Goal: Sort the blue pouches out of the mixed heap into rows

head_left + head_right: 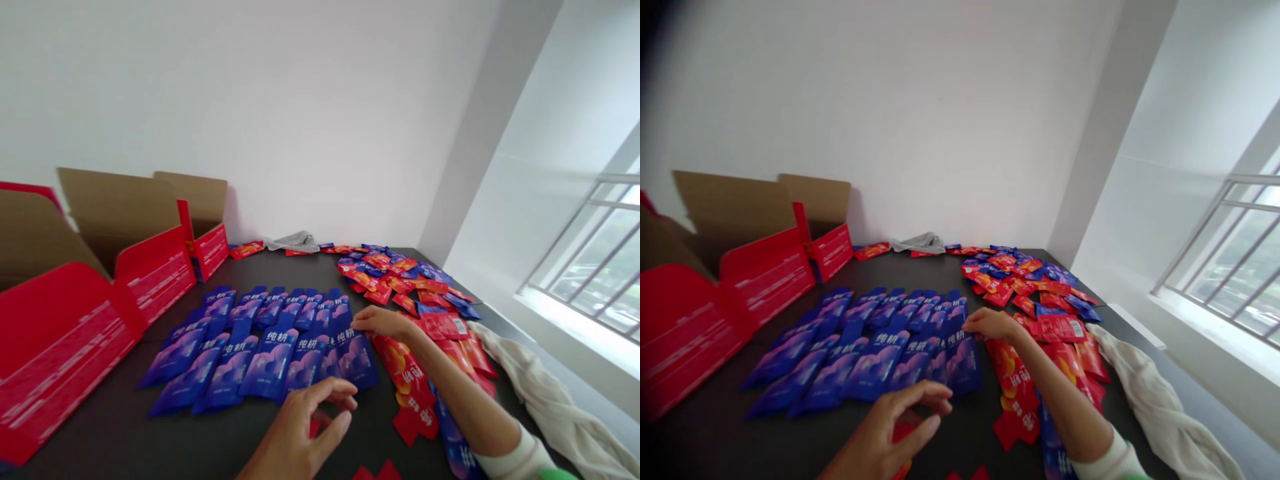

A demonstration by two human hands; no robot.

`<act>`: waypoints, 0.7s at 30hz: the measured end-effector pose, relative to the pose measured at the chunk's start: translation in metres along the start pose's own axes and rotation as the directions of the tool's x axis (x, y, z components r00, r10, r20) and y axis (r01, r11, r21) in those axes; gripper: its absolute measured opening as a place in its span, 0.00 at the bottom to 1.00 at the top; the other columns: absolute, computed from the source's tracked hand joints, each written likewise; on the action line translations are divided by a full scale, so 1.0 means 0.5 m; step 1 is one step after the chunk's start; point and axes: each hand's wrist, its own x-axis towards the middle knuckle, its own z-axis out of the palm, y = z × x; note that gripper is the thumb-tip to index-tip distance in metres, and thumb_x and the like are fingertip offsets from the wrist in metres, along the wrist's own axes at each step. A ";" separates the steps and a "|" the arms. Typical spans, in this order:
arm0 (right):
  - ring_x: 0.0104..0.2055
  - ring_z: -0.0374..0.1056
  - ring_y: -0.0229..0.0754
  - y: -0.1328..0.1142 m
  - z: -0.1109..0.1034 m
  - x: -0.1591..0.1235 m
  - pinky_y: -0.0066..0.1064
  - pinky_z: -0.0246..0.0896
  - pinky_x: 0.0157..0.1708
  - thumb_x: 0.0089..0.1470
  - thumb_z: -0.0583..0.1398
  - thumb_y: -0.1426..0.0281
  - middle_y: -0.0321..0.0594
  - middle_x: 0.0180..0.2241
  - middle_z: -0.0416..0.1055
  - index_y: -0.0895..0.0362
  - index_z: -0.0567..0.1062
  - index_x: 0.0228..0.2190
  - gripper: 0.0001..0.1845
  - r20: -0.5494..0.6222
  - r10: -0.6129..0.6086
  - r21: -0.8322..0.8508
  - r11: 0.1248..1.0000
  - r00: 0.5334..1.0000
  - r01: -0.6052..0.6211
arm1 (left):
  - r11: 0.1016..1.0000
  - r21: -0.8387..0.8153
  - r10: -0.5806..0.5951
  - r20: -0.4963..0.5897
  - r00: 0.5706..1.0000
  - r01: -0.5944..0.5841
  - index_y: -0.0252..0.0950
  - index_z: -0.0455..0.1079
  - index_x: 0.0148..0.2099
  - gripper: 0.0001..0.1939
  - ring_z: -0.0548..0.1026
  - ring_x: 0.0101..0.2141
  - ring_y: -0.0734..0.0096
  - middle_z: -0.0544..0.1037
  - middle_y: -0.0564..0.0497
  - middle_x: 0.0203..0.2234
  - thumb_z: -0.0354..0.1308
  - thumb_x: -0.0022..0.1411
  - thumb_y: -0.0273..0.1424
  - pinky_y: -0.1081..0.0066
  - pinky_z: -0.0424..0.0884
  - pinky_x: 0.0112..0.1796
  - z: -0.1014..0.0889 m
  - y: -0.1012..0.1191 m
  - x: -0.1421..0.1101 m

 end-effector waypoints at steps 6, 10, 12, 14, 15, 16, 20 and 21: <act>0.19 0.58 0.32 0.008 -0.028 -0.015 0.23 0.52 0.21 0.52 0.60 0.65 0.31 0.15 0.62 0.59 0.67 0.19 0.15 0.036 0.115 -0.100 0.989 0.993 -0.111 | 0.877 0.452 0.192 -0.022 0.981 -0.162 0.46 0.66 0.57 0.18 0.70 0.54 0.59 0.73 0.50 0.53 0.52 0.65 0.35 0.59 0.66 0.55 -0.005 -0.051 0.006; 0.18 0.58 0.31 0.014 -0.043 -0.029 0.22 0.53 0.20 0.54 0.58 0.70 0.32 0.15 0.65 0.59 0.67 0.17 0.15 -0.001 0.164 -0.152 0.975 0.986 -0.162 | 0.734 0.643 0.254 0.041 0.966 -0.220 0.46 0.58 0.64 0.25 0.60 0.61 0.54 0.61 0.50 0.63 0.50 0.66 0.38 0.50 0.59 0.59 -0.003 -0.096 0.008; 0.17 0.59 0.32 0.018 -0.038 -0.028 0.22 0.53 0.19 0.53 0.58 0.71 0.33 0.14 0.64 0.59 0.66 0.16 0.16 -0.019 0.186 -0.184 0.965 0.982 -0.186 | 0.680 0.693 0.266 0.072 0.961 -0.240 0.47 0.54 0.66 0.26 0.58 0.62 0.54 0.58 0.50 0.64 0.50 0.67 0.39 0.47 0.56 0.60 -0.003 -0.105 0.007; 0.17 0.60 0.33 0.017 -0.032 -0.025 0.23 0.55 0.19 0.52 0.58 0.72 0.33 0.13 0.65 0.58 0.65 0.16 0.16 -0.022 0.203 -0.205 0.957 0.979 -0.204 | 0.651 0.717 0.266 0.090 0.960 -0.248 0.46 0.52 0.67 0.27 0.57 0.62 0.55 0.57 0.50 0.65 0.48 0.68 0.40 0.46 0.54 0.60 -0.003 -0.107 0.006; 0.17 0.60 0.34 0.014 -0.031 -0.026 0.23 0.55 0.19 0.52 0.59 0.71 0.33 0.13 0.65 0.58 0.64 0.16 0.16 -0.018 0.204 -0.208 0.957 0.979 -0.203 | 0.644 0.724 0.264 0.094 0.960 -0.248 0.46 0.51 0.67 0.27 0.57 0.63 0.55 0.56 0.50 0.65 0.48 0.68 0.41 0.46 0.54 0.60 -0.002 -0.107 0.005; 0.17 0.61 0.34 0.007 -0.032 -0.029 0.23 0.56 0.19 0.52 0.59 0.70 0.33 0.13 0.64 0.57 0.64 0.16 0.16 -0.010 0.197 -0.206 0.959 0.980 -0.195 | 0.639 0.729 0.259 0.099 0.961 -0.247 0.46 0.50 0.67 0.27 0.56 0.63 0.55 0.55 0.50 0.65 0.47 0.68 0.41 0.46 0.54 0.60 -0.001 -0.107 0.005; 0.18 0.58 0.32 -0.046 -0.056 -0.070 0.23 0.53 0.20 0.53 0.59 0.62 0.29 0.14 0.59 0.57 0.62 0.18 0.18 0.009 0.033 -0.122 0.992 0.999 -0.032 | 0.667 0.709 0.265 0.060 0.962 -0.228 0.46 0.50 0.67 0.26 0.58 0.62 0.56 0.58 0.51 0.64 0.46 0.69 0.40 0.47 0.54 0.60 0.002 -0.102 0.011; 0.17 0.57 0.31 -0.064 -0.062 -0.082 0.23 0.51 0.20 0.53 0.60 0.60 0.28 0.14 0.58 0.57 0.61 0.19 0.19 0.003 -0.040 -0.066 0.997 0.999 0.040 | 0.690 0.691 0.280 0.020 0.960 -0.215 0.46 0.50 0.67 0.26 0.59 0.61 0.57 0.60 0.50 0.63 0.47 0.69 0.39 0.48 0.55 0.60 -0.001 -0.096 0.014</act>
